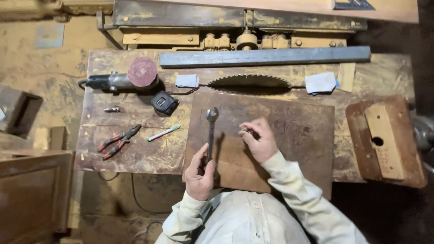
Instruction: Maintaining a woodworking tool by changing the bit with a wrench and assembling a custom wooden base plate.
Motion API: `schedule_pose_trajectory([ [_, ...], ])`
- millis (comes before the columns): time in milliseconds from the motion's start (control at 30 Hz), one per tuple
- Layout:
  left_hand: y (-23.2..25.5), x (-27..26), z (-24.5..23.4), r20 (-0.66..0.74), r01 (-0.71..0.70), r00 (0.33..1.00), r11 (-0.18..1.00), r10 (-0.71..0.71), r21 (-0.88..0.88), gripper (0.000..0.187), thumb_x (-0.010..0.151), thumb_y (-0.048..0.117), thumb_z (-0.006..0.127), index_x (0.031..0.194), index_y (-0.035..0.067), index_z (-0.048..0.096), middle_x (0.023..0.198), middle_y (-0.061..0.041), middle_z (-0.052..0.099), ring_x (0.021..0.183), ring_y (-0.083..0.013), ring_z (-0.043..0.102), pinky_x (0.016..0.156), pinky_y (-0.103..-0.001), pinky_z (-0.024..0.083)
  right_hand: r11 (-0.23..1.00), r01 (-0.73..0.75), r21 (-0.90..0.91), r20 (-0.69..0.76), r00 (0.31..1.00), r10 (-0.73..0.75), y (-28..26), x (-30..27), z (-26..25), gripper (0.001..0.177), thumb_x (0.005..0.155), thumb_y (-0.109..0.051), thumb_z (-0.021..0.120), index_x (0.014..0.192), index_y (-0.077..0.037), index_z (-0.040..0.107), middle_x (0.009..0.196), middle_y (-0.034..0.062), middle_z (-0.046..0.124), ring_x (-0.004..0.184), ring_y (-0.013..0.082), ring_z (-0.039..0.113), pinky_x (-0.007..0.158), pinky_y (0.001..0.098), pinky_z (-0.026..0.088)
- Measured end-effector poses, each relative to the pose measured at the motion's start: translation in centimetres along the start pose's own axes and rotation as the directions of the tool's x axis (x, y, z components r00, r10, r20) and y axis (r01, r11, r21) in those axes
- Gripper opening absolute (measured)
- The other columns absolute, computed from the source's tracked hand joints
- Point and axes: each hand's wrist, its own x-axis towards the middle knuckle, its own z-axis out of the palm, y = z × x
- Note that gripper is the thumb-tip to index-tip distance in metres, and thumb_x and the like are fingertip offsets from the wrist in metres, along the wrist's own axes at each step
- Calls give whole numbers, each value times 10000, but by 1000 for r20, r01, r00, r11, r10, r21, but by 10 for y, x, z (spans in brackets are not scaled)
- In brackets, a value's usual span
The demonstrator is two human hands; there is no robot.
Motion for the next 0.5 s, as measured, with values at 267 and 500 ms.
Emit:
schedule_pose_trajectory([
  [267,22,-7,11,165,-201,966,980,200,-12,392,969,2,583,1359,-36,594,1023,-116,716,772,-167,656,726,-273,561,299,-516,803,139,650,747,-31,-31,-30,341,825,-8,775,1137,115,716,909,223,727,647,254,664,656,390,680],
  [500,32,-11,12,273,-312,910,949,313,-47,416,975,-57,564,1390,-30,553,946,-146,639,742,-222,591,707,-308,518,114,-588,801,298,557,775,-26,-46,-57,326,879,-35,738,1193,29,681,717,145,599,545,244,631,515,380,627],
])
